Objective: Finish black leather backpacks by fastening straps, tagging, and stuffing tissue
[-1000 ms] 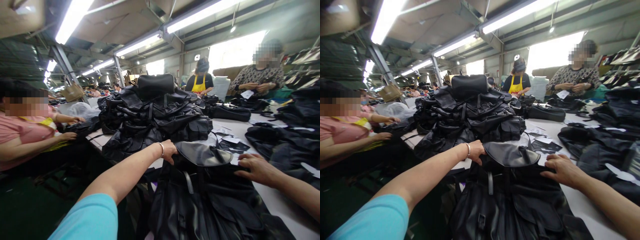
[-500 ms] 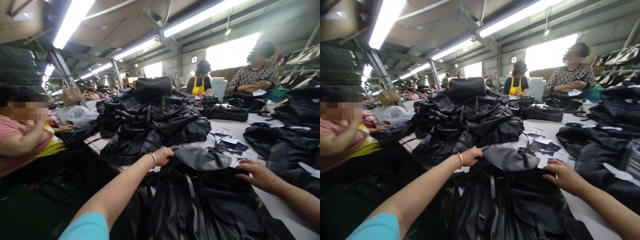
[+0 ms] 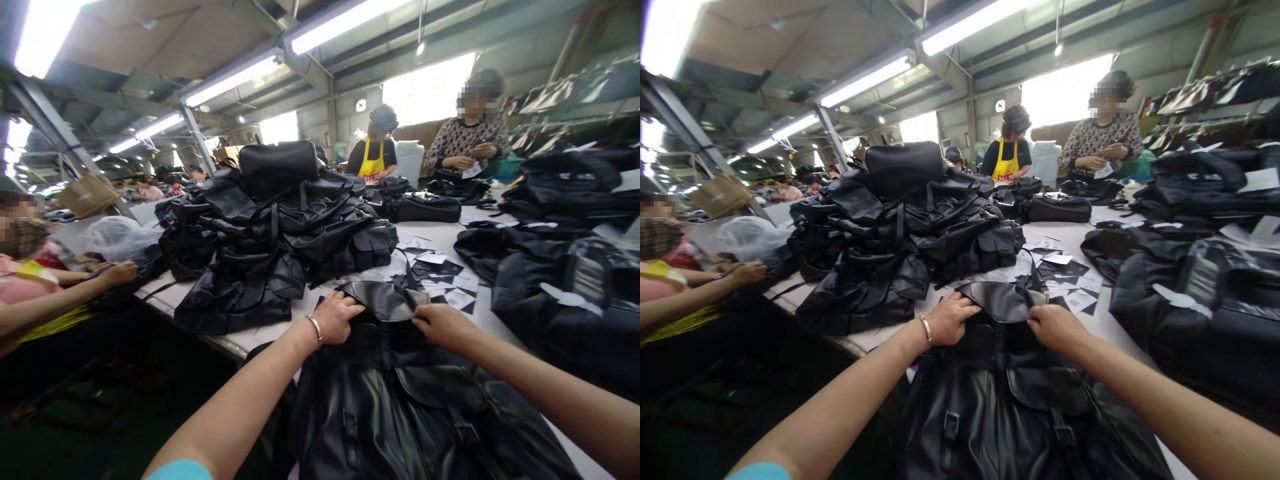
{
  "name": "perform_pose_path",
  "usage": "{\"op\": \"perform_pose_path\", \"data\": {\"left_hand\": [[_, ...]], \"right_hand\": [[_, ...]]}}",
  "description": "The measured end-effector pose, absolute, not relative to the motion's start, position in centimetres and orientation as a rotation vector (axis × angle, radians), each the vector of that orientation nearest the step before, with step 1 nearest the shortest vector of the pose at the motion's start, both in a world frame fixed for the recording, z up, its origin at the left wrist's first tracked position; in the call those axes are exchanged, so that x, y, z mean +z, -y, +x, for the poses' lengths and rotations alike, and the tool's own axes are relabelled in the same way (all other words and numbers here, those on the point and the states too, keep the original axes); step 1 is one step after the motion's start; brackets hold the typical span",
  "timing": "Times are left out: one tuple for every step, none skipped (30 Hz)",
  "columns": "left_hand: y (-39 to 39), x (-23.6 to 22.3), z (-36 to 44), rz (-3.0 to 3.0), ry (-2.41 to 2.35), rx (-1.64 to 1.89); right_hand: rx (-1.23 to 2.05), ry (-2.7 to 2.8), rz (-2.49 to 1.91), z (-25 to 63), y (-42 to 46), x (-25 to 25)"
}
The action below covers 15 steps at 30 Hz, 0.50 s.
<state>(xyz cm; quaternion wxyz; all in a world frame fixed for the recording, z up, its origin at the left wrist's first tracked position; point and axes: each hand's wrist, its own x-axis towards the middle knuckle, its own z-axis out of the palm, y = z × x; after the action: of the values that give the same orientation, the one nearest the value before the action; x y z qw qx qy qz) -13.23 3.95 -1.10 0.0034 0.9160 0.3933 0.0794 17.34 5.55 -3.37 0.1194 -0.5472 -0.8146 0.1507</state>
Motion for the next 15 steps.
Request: {"op": "perform_pose_path", "data": {"left_hand": [[-3.4, -1.2, -12.7, 2.850, -1.166, 0.290], [-2.9, -1.4, -12.2, 2.806, -1.099, 0.341], [-2.3, -1.6, -11.9, 2.735, -1.028, 0.387], [-1.7, -1.7, -11.8, 2.638, -0.957, 0.415], [-1.2, -1.7, -11.7, 2.526, -0.899, 0.425], [-0.6, -1.6, -11.8, 2.401, -0.858, 0.418], [-0.1, -1.5, -11.9, 2.264, -0.838, 0.399], [0.3, -1.4, -12.1, 2.111, -0.843, 0.363], [0.6, -1.2, -12.3, 1.941, -0.880, 0.322], [0.9, -1.2, -12.5, 1.769, -0.944, 0.287], [1.0, -1.2, -12.6, 1.610, -1.017, 0.260], [0.9, -1.4, -12.7, 1.483, -1.087, 0.243], [0.8, -1.7, -12.7, 1.399, -1.149, 0.240], [0.5, -2.1, -12.5, 1.361, -1.201, 0.245], [0.2, -2.5, -12.3, 1.358, -1.240, 0.254]], "right_hand": [[0.553, 2.355, -1.613, 16.6, -5.3, -3.7], [0.677, 2.320, -1.620, 15.9, -5.1, -4.0], [0.810, 2.272, -1.629, 15.2, -4.9, -4.5], [0.944, 2.207, -1.645, 14.6, -4.9, -4.9], [1.073, 2.127, -1.665, 14.0, -4.9, -5.3], [1.189, 2.036, -1.684, 13.4, -4.9, -5.7], [1.290, 1.940, -1.697, 12.9, -4.8, -6.1], [1.376, 1.845, -1.696, 12.3, -4.8, -6.5], [1.451, 1.754, -1.682, 11.9, -4.7, -6.9], [1.517, 1.668, -1.661, 11.4, -4.5, -7.2], [1.577, 1.586, -1.643, 11.0, -4.4, -7.5], [1.629, 1.507, -1.632, 10.6, -4.2, -7.7], [1.673, 1.433, -1.631, 10.3, -4.1, -8.0], [1.707, 1.365, -1.641, 10.0, -4.1, -8.2], [1.730, 1.304, -1.659, 9.8, -4.1, -8.5]]}}
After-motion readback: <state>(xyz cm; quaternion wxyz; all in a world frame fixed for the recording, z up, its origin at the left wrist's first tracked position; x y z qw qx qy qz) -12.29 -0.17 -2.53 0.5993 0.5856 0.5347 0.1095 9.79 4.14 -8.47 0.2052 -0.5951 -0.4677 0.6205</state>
